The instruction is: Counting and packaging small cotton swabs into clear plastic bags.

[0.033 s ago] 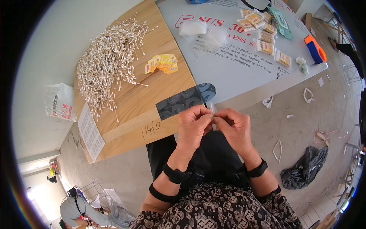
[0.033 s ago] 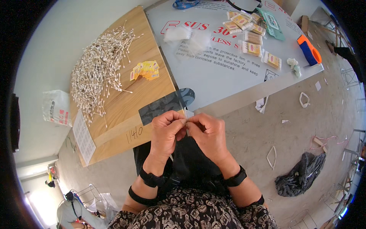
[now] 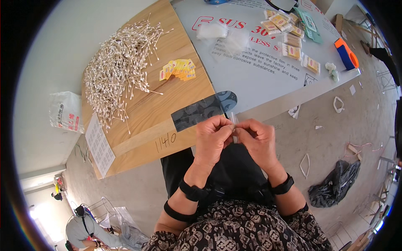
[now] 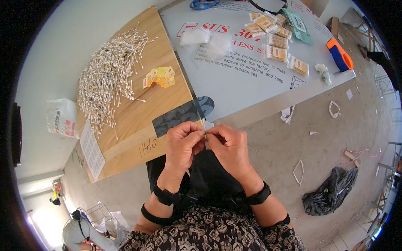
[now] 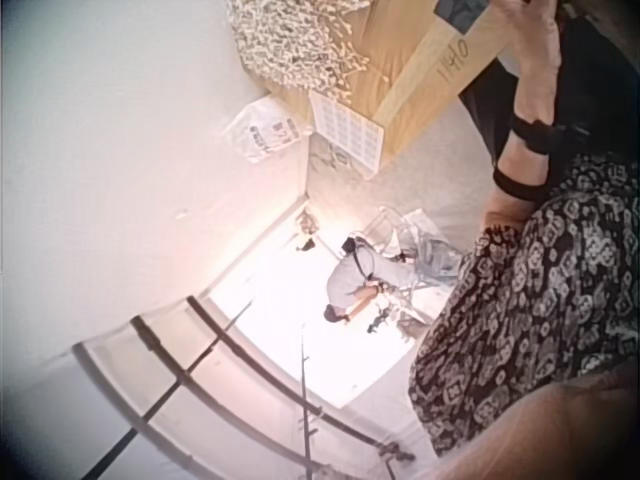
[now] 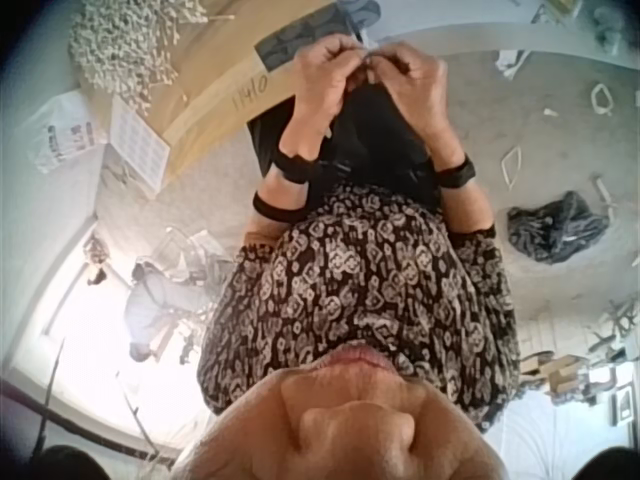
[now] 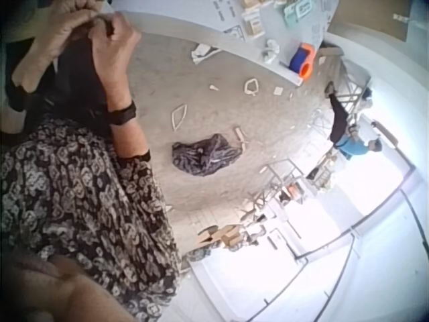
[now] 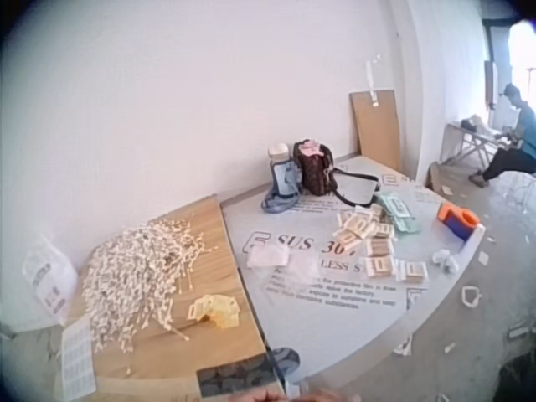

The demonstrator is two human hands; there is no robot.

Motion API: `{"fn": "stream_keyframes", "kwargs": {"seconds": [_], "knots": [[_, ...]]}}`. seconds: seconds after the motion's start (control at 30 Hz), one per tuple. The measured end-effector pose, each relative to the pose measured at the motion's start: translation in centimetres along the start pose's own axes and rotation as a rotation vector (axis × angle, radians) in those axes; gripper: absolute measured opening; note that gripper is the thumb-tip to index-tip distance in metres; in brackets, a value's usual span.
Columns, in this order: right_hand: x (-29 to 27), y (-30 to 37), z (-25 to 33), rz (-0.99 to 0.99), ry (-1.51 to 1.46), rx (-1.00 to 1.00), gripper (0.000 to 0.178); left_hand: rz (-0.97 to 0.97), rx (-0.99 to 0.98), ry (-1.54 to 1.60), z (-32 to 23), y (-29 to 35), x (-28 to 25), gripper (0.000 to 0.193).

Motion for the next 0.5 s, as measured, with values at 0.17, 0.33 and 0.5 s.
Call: {"fn": "stream_keyframes", "kwargs": {"seconds": [0.17, 0.33, 0.5], "knots": [[0.4, 0.0, -1.9, 0.038, -0.293, 0.204, 0.008, 0.007, 0.020, -0.028, 0.0, 0.1, -0.2, 0.011], [0.6, 0.0, -3.3, 0.083, -0.440, 0.262, 0.009, 0.039, 0.048, 0.000, 0.0, 0.1, 0.2, 0.013], [1.1, 0.1, -3.7, 0.111, -0.509, 0.302, 0.010, 0.053, 0.082, -0.003, -0.2, 0.1, 0.2, 0.015]]}}
Point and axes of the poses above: each hand's wrist, its own y-axis away from the middle knuckle, its own x-axis out of the palm, z = x × y, the point moved 10 cm from there along -y, towards the middle knuckle, and after that the axes turned 1 degree about z, right-handed, at the moved point
